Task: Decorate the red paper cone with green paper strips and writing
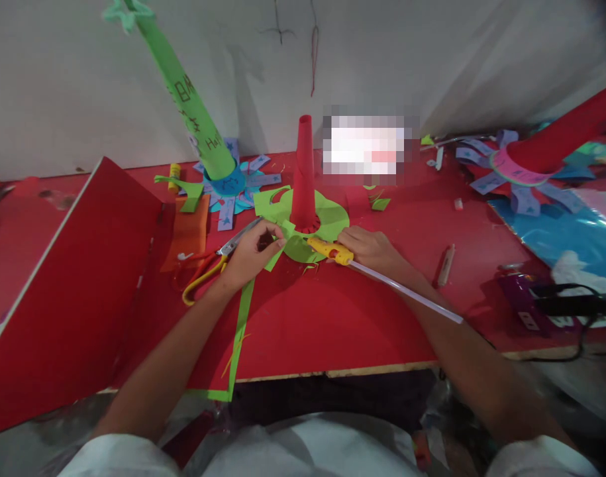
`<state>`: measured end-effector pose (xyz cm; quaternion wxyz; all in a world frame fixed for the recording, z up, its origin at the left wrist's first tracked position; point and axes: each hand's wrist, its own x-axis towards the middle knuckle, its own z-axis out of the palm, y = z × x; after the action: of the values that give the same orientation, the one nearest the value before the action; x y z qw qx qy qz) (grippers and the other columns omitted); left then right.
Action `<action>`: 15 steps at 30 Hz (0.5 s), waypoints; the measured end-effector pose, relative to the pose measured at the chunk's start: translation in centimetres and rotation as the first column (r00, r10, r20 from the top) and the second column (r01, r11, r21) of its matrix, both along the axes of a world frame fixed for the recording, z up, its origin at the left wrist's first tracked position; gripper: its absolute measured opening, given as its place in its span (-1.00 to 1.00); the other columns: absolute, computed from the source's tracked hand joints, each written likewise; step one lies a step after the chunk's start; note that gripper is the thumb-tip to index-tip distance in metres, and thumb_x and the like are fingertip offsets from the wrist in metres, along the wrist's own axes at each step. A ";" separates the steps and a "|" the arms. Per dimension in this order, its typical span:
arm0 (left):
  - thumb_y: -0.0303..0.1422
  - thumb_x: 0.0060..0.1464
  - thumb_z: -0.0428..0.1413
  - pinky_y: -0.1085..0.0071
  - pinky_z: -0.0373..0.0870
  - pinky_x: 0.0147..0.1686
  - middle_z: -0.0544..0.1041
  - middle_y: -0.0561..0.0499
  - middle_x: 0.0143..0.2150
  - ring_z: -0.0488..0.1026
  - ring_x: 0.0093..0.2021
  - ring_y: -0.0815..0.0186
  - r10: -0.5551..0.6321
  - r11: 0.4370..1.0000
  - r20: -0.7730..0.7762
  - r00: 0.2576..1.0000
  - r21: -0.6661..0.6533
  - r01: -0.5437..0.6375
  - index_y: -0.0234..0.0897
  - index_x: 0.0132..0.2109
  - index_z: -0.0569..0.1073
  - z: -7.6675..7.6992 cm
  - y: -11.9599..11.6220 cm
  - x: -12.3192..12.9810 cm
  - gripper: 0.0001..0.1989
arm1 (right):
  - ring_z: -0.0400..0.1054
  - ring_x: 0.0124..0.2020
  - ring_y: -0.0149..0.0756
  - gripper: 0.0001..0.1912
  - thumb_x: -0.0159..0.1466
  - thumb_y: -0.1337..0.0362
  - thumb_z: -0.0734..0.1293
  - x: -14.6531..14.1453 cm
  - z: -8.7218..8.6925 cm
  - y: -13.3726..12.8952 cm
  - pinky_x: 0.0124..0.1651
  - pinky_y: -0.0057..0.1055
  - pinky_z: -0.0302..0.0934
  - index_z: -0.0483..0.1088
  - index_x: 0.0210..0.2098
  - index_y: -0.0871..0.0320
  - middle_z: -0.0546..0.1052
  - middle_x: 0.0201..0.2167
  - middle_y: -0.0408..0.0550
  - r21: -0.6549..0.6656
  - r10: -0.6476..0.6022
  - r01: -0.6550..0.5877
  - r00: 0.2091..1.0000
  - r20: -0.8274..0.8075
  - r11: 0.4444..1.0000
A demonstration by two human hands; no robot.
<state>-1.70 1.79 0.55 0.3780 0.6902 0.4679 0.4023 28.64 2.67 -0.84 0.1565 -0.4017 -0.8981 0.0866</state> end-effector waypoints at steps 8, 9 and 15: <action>-0.33 0.29 0.04 0.38 0.42 -0.18 0.54 -0.02 -0.19 0.46 -0.21 0.32 -0.018 0.999 -0.044 0.999 0.030 0.020 -0.25 -0.10 0.52 -0.3 0.1 -0.4 -0.82 | 0.28 -0.30 -0.22 -0.64 0.46 -0.06 0.23 -0.4 0.9 -0.4 -0.41 -0.30 -0.24 0.31 -0.24 0.11 0.47 -0.27 -0.01 -0.009 -0.019 0.019 0.997 0.070 1.000; -0.35 0.28 0.04 0.37 0.43 -0.15 0.54 -0.02 -0.18 0.47 -0.18 0.31 -0.012 0.999 -0.045 0.999 0.042 0.014 -0.26 -0.10 0.52 -0.4 0.2 -0.4 -0.82 | 0.29 -0.29 -0.22 -0.64 0.46 -0.06 0.23 -0.3 0.8 -0.4 -0.41 -0.30 -0.23 0.30 -0.25 0.10 0.47 -0.28 -0.02 -0.002 -0.019 0.020 0.998 0.057 1.000; -0.38 0.19 0.14 0.40 0.43 -0.16 0.53 -0.02 -0.17 0.48 -0.20 0.34 0.010 1.000 0.003 1.000 0.028 -0.010 -0.26 -0.06 0.49 -1.3 0.5 -0.5 -0.82 | 0.32 -0.27 -0.21 -0.67 0.46 -0.04 0.23 0.3 0.2 -0.1 -0.39 -0.30 -0.16 0.28 -0.27 0.07 0.47 -0.29 -0.03 0.002 -0.010 0.010 1.000 0.024 1.000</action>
<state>-2.25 2.29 -0.70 0.3668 0.6925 0.4652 0.4117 28.91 2.56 -0.66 0.1463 -0.4071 -0.8980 0.0800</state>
